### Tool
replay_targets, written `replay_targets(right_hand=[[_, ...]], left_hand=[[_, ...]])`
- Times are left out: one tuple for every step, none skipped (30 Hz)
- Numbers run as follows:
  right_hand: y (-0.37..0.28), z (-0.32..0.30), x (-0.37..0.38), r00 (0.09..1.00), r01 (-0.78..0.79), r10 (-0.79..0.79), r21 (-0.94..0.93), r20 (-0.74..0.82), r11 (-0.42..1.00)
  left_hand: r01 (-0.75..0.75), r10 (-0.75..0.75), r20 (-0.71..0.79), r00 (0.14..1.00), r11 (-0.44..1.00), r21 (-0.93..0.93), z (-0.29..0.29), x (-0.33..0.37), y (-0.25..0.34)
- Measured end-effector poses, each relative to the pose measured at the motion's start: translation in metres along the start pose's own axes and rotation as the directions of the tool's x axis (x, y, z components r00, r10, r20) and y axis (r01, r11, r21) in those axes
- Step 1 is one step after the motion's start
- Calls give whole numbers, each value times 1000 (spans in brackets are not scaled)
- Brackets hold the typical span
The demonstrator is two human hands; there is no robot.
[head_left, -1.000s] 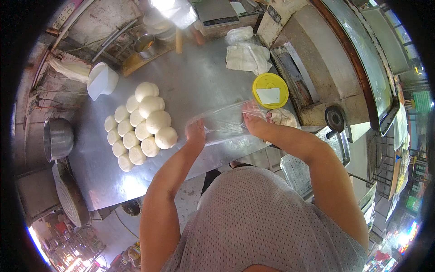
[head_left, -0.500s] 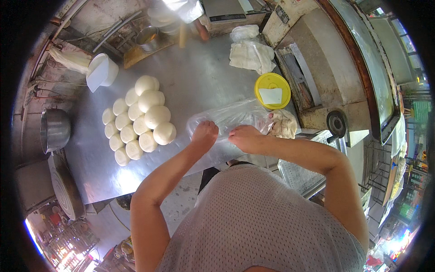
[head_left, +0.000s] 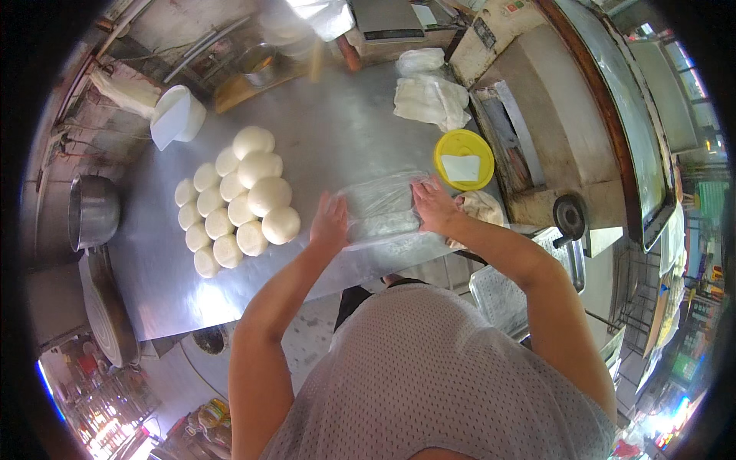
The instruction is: The person retrieves a perforated metal tray and places it on a stainless steel counter. They then repeatedly pick up round dough balls, place them into a clear plastic bag, and set the bag onto the tray. The process continues until several bags of dough are arranged on the tray.
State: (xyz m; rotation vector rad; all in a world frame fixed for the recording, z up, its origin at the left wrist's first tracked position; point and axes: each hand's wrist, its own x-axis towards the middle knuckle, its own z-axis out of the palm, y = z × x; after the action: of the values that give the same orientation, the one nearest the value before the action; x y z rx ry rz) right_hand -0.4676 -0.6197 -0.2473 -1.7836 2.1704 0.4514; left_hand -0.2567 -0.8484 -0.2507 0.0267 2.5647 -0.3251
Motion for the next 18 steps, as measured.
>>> replay_targets(right_hand=[[0, 4, 3, 997, -33, 31, 25, 68, 999], [0, 8, 4, 999, -37, 37, 11, 31, 999], [1, 13, 4, 999, -43, 43, -3, -7, 999], [0, 12, 4, 998, -46, 46, -18, -44, 999], [-1, 12, 5, 998, -47, 46, -33, -30, 998], [-1, 11, 5, 999, -48, 47, -49, -17, 998], [-2, 8, 5, 999, -49, 49, -65, -3, 997], [-5, -2, 7, 998, -50, 53, -55, 44, 997], [-7, -13, 7, 994, -52, 56, -47, 90, 998], [-11, -22, 10, 989, -46, 52, -41, 136, 998], [-14, -24, 13, 996, 5, -4, -6, 88, 1000], [-14, -20, 12, 998, 48, -49, 32, 43, 998], [-12, -9, 7, 998, 63, -64, 75, 11, 995], [-15, -10, 1, 999, 32, -33, 132, 7, 991], [-21, -25, -6, 1000, 18, -19, 186, 1, 982], [-25, -37, -12, 1000, 1, 0, 238, -2, 971], [-27, -40, -19, 996, 15, 15, 313, -92, 950], [-27, -42, -25, 983, 34, 38, 385, -179, 922]], left_hand=[[4, -4, 17, 1000, 1000, 10, -1, 0, -1], [6, -7, 33, 999, 1000, 19, -2, 0, -3], [8, -10, 49, 999, 1000, 29, -3, 1, -4], [15, -16, 73, 997, 1000, 22, -2, 3, -4], [21, -22, 96, 995, 1000, 16, -2, 5, -3], [26, -27, 120, 992, 1000, 9, -2, 9, -1], [37, -37, 96, 995, 999, -2, 4, 15, 1], [65, -64, 78, 995, 998, -12, 17, 20, 2], [94, -92, 60, 994, 995, -22, 30, 23, 5], [146, -146, 10, 989, 988, -45, 45, 28, 12], [209, -211, -35, 977, 976, -67, 60, 30, 21], [258, -265, -83, 961, 962, -87, 65, 33, 28], [186, -196, -96, 976, 977, -106, 36, 27, 33], [122, -135, -104, 985, 985, -124, 2, 10, 37], [105, -128, -225, 966, 988, -112, -1, -3, 44], [24, -69, -295, 953, 988, -153, -5, -19, 47], [-38, -85, -394, 915, 955, -294, -8, -39, 47], [-115, -115, -488, 865, 901, -418, -11, -61, 48]])
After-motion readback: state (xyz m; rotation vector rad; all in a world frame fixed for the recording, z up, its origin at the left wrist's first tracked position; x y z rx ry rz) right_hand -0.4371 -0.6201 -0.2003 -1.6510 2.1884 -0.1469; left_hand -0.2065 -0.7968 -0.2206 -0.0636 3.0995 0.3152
